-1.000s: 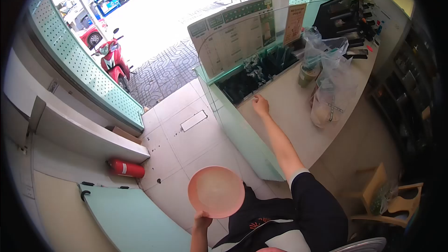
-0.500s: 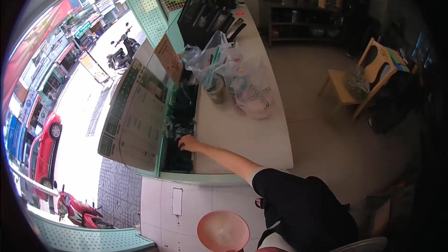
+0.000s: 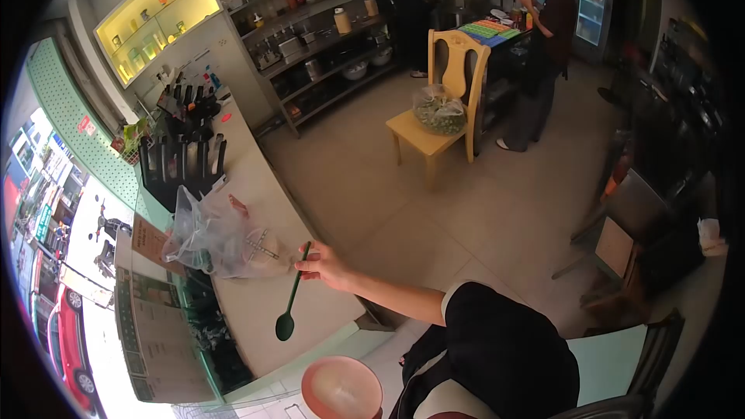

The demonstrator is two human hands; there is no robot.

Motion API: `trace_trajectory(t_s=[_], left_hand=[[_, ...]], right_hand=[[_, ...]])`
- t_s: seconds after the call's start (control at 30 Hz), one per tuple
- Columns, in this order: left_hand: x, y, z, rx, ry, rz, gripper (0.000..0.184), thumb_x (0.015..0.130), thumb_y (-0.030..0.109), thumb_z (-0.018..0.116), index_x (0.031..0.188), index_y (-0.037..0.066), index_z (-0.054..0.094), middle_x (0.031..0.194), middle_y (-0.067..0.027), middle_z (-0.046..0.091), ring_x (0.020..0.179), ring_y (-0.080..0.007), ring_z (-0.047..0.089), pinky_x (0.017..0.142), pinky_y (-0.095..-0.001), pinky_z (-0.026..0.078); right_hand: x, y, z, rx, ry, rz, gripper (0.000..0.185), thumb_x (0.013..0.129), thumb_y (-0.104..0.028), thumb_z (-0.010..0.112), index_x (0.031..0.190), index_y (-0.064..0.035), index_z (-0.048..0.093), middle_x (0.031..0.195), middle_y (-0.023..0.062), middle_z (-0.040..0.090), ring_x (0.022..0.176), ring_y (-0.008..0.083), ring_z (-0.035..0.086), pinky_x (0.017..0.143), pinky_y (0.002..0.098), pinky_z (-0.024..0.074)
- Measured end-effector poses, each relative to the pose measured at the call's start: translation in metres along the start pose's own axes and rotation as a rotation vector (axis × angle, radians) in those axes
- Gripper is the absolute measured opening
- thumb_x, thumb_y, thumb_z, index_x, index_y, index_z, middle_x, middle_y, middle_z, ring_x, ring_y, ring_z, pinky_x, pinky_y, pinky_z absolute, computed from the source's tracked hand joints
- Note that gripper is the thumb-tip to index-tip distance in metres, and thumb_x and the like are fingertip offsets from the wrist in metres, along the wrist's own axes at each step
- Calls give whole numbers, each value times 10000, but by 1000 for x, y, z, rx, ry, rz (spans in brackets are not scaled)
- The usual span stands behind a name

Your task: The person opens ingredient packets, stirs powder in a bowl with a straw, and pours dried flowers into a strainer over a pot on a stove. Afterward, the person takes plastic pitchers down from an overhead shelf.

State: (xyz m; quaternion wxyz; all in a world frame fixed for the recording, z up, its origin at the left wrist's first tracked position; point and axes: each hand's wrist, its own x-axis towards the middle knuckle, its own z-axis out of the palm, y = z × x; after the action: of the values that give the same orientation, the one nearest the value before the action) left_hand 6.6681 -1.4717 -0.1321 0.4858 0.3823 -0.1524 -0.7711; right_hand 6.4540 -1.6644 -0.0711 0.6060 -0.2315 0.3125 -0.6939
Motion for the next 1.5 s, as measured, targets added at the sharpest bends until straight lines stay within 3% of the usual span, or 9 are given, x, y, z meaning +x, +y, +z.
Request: trace_trajectory(t_s=[0.27, 0.37, 0.47, 0.53, 0.57, 0.9, 1.03, 1.23, 1.5], left_hand=[[-30, -102, 89, -58, -99, -120, 698, 566, 176, 526, 1197, -15, 296, 1171, -178, 401, 1049, -335, 433, 876, -446, 386], [-29, -135, 107, 46, -207, -159, 715, 649, 282, 537, 1239, 5, 244, 1197, -203, 365, 1059, -369, 419, 854, -512, 386], [-28, -158, 132, 112, -156, -276, 677, 580, 258, 552, 1154, -32, 339, 996, -186, 499, 743, -298, 562, 478, -331, 484], [-29, -164, 148, 140, -248, -366, 686, 547, 223, 532, 1152, -36, 339, 984, -187, 501, 721, -284, 568, 475, -320, 491], [-29, -164, 153, 205, -318, -416, 665, 561, 194, 504, 1161, -42, 340, 1075, -174, 467, 936, -314, 506, 751, -439, 456], [-16, -185, 196, 350, -464, -455, 709, 545, 160, 507, 1202, 4, 289, 1104, -157, 442, 962, -298, 499, 756, -457, 464], [-6, -184, 204, 390, -507, -475, 761, 532, 152, 523, 1231, 41, 245, 1127, -152, 417, 977, -294, 487, 757, -463, 459], [11, -180, 207, 390, -433, -495, 744, 541, 127, 501, 1233, 62, 236, 1138, -141, 405, 988, -298, 473, 759, -479, 450], [29, -168, 211, 366, -445, -459, 727, 549, 108, 490, 1227, 46, 237, 1105, -148, 422, 952, -292, 492, 747, -466, 456]], right_hand=[[-174, -166, -100, -358, -245, -335, 77, 777, -76, 566, 840, -53, 528, 761, 30, 568, 675, 118, 572, 590, 241, 490], [-218, -205, -130, -969, -273, -974, 150, 724, -58, 615, 841, -51, 522, 741, 85, 599, 651, 166, 600, 564, 229, 486], [-255, -233, -150, -1055, -248, -1170, 232, 654, -46, 671, 828, -47, 517, 764, 109, 609, 644, 204, 611, 520, 235, 487], [-279, -249, -161, -1174, -240, -1231, 270, 618, -34, 692, 818, -46, 510, 766, 104, 611, 644, 196, 614, 494, 238, 486], [-287, -252, -166, -1162, -255, -1209, 270, 618, -34, 692, 818, -46, 510, 766, 104, 611, 644, 196, 614, 494, 238, 486], [-296, -224, -220, -1445, 119, -1034, 187, 674, -8, 640, 802, -25, 505, 732, 108, 597, 601, 166, 588, 528, 222, 454], [-287, -194, -241, -851, 603, -796, 84, 784, -53, 549, 788, 14, 498, 736, 100, 598, 661, 118, 575, 611, 215, 439], [-297, -191, -206, -1473, -27, -1153, 148, 680, -3, 613, 789, -29, 516, 789, 134, 575, 732, 249, 596, 599, 286, 491], [-297, -209, -199, -1308, -227, -1191, 210, 660, -20, 646, 813, -49, 506, 807, 150, 576, 717, 272, 598, 574, 317, 497]])
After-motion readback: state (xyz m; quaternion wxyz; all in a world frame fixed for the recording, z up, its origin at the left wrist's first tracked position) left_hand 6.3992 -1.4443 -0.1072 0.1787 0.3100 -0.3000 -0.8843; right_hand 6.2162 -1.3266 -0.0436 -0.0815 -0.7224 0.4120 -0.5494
